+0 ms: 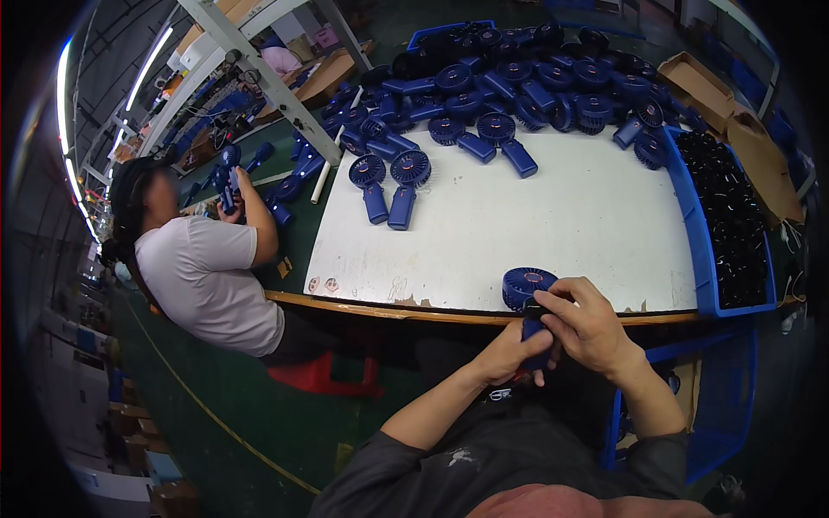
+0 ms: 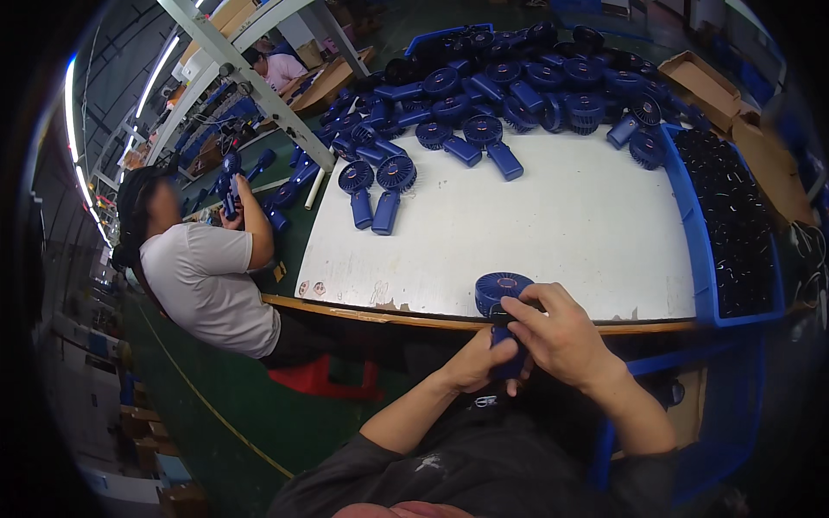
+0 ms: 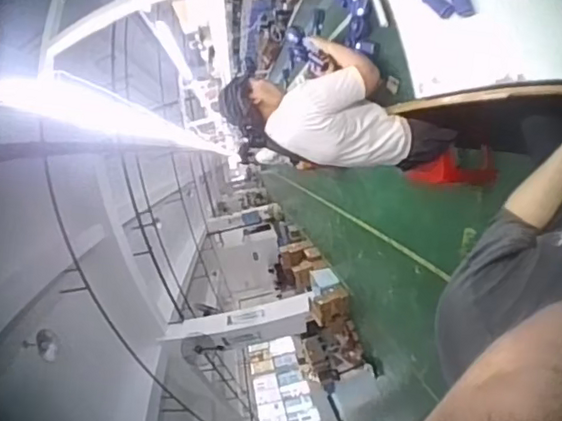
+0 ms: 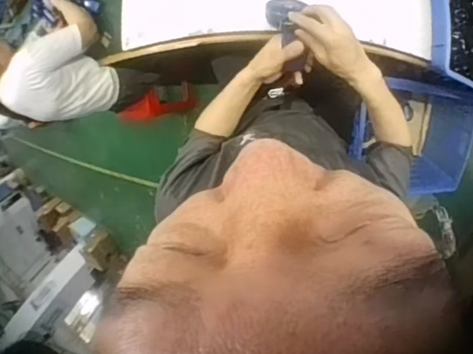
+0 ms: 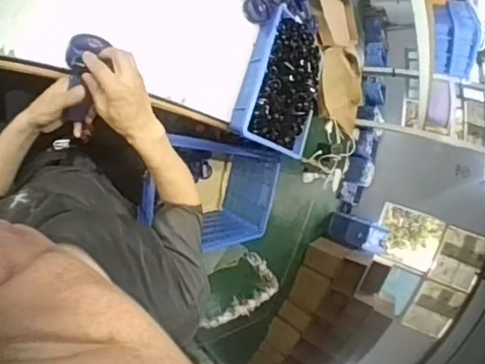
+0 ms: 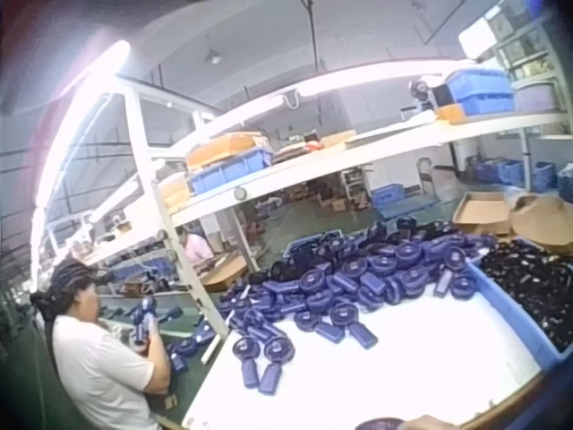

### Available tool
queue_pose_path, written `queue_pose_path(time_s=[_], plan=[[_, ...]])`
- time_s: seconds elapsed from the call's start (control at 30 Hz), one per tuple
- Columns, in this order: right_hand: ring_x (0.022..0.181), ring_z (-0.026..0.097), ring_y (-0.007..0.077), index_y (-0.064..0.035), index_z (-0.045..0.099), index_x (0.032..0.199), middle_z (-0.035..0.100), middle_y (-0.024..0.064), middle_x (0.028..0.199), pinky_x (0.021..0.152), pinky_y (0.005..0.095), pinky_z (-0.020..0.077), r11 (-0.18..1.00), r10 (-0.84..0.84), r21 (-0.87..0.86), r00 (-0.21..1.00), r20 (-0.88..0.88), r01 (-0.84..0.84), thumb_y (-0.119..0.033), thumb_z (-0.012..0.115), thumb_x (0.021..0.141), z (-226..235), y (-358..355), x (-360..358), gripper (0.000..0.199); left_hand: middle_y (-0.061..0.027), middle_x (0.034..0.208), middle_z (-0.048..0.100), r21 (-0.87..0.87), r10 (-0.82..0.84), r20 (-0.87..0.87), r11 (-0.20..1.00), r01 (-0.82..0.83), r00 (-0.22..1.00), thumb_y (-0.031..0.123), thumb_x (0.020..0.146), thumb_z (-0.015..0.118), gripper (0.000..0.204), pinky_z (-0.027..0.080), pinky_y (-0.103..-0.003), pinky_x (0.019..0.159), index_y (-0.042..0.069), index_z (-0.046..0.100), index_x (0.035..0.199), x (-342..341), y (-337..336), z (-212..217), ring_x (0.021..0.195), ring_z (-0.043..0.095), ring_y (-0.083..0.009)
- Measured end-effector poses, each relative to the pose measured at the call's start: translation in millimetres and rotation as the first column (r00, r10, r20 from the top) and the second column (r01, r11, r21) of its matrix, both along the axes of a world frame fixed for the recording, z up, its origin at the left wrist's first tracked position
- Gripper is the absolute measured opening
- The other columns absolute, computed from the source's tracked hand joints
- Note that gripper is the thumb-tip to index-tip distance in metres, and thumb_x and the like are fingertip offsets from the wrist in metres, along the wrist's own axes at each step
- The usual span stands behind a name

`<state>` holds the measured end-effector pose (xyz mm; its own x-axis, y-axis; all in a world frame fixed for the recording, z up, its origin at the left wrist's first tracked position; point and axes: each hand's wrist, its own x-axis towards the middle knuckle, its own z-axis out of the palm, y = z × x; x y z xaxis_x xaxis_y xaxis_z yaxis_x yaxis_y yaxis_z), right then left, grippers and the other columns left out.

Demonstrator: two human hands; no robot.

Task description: Assemble small blue portable fans.

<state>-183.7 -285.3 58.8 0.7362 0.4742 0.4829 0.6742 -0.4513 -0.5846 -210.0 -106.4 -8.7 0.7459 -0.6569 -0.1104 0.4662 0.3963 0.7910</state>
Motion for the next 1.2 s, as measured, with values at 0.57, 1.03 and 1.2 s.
queue_pose_path(time_s=[0.57, 1.03, 1.2], plan=[[0.100, 0.053, 0.0337, -0.0041, 0.057, 0.127, 0.054, 0.0167, 0.111, 0.086, 0.0435, 0.0467, 0.980, -0.114, -0.165, 0.993, -0.003, 0.112, -0.016, 0.077, 0.074, 0.4, 19.3, -23.3, 0.057, -0.0104, 0.120, 0.059, -0.099, 0.358, -0.247, 0.915, -0.391, 0.901, 0.049, 0.104, 0.039, 0.056, 0.047, -0.036, 0.098, 0.001, 0.048, 0.132, -3.7, -17.5, -4.0, 0.112, 0.058, -0.0185], [0.108, 0.055, 0.0212, 0.0061, 0.052, 0.125, 0.057, 0.0114, 0.119, 0.102, 0.0356, 0.0389, 0.529, -0.528, 0.437, 0.685, -0.502, 0.728, -0.012, 0.062, 0.089, -138.8, -95.9, -128.3, 0.041, -0.0347, 0.144, 0.039, 0.187, -0.321, 0.934, 0.061, -0.980, 0.158, 0.027, 0.091, 0.068, 0.071, 0.026, -0.047, 0.116, -0.012, 0.036, 0.141, 139.6, 97.1, 30.2, 0.137, 0.035, -0.0465], [0.120, 0.054, 0.0293, 0.0090, 0.051, 0.127, 0.058, 0.0201, 0.127, 0.106, 0.0354, 0.0371, 0.343, -0.809, 0.005, 0.298, -0.506, 0.939, -0.010, 0.063, 0.088, -292.6, -223.2, -210.0, 0.045, -0.0353, 0.122, 0.056, 0.477, -0.326, 0.764, -0.296, -0.827, 0.557, 0.032, 0.090, 0.066, 0.076, 0.043, -0.047, 0.102, -0.017, 0.033, 0.139, 197.1, 147.9, 16.2, 0.117, 0.053, -0.0462]])
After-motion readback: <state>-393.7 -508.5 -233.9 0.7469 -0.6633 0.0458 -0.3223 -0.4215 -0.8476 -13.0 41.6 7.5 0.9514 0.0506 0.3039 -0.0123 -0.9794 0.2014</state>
